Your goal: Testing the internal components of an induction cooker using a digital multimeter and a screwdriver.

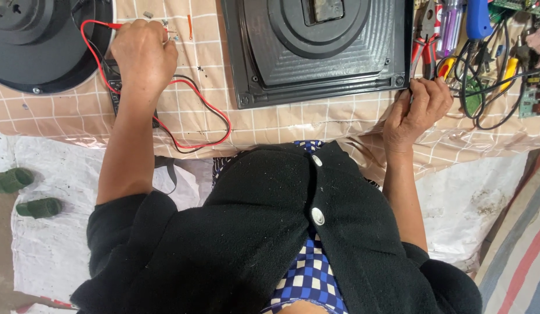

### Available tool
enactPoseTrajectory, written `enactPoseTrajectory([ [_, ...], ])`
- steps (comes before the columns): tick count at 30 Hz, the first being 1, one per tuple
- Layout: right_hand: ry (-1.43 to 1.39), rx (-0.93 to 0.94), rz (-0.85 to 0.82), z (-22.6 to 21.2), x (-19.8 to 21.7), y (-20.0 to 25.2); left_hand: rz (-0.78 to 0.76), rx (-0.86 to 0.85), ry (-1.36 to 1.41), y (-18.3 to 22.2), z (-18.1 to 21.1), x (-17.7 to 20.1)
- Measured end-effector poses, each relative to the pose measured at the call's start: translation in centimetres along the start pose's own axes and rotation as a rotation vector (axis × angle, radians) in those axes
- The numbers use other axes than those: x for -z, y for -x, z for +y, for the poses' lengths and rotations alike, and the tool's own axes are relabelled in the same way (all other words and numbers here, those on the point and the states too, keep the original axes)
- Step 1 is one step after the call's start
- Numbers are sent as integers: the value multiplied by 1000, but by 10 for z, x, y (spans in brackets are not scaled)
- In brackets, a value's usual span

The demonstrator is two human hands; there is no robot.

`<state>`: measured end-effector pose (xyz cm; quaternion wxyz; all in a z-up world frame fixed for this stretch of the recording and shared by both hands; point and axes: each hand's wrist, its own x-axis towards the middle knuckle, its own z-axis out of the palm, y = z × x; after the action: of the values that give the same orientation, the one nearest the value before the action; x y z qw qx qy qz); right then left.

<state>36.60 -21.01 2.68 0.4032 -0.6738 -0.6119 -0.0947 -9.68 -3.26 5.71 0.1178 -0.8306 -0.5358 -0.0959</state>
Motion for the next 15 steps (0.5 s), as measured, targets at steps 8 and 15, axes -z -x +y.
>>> enactPoseTrajectory([
  [8, 12, 1, 0, -2, 2, -2, 53, -3, 30, -1, 2, -6],
  [15, 7, 4, 27, 3, -1, 0, 35, -79, -31, -2, 7, -1],
])
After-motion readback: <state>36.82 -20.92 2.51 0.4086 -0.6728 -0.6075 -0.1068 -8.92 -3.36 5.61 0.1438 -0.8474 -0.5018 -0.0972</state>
